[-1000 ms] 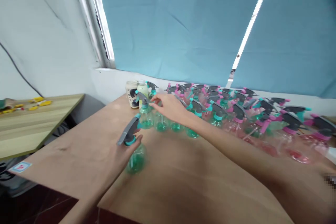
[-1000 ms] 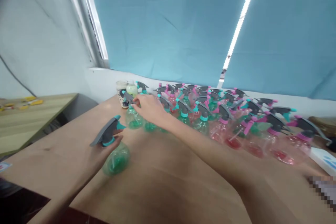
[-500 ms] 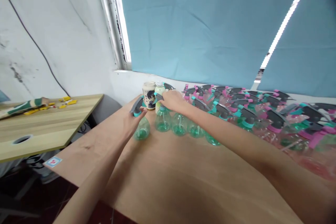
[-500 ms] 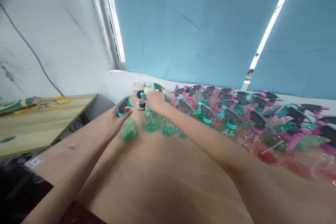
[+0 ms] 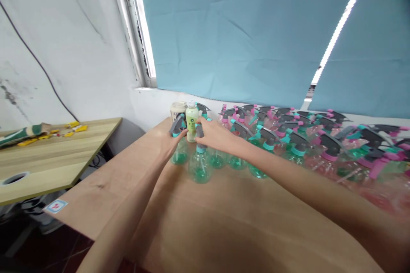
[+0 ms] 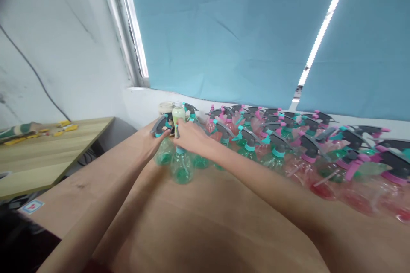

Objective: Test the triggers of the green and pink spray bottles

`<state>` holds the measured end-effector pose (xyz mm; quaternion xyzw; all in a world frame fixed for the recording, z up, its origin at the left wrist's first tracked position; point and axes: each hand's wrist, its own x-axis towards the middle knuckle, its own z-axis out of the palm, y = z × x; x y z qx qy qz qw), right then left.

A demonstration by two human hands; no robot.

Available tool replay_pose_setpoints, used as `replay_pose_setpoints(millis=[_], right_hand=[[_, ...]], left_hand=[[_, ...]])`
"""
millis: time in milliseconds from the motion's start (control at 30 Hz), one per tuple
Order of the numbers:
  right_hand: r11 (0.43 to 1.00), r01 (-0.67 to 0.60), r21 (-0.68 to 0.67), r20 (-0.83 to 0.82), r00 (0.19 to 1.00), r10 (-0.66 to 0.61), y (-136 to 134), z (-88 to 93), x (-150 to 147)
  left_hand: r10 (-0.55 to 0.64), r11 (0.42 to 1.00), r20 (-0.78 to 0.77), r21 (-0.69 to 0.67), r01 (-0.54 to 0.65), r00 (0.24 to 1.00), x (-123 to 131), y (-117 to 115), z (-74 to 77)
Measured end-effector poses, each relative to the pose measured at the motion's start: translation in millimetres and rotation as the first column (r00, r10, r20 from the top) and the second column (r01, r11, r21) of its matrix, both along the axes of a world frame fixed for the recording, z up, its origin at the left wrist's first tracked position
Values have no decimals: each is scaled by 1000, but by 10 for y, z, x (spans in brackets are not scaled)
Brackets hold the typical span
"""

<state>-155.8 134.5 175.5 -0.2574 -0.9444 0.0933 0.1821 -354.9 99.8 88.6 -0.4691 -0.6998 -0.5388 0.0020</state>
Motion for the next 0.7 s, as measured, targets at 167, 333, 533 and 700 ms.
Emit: replay_pose_setpoints(millis=[167,333,533,700], right_hand=[[994,32,-106,-4,999,-33,-200,12,259],[974,42,-222,25,999,-38,-368,77,570],[948,48,-315,-9,999,-54,-676,11,1103],[929,38,-369,-118,989,-88,-843,-62,1698]], left_hand=[[-3,1000,4,-12,3,1000,13,-300,49],[76,997,-56,5,-76,996,291,-1119,-37],[-426,870,-122,-329,368,896,1393,-1618,-261],[-439,844,-197,-424,328,877,2165,-1402,-303]])
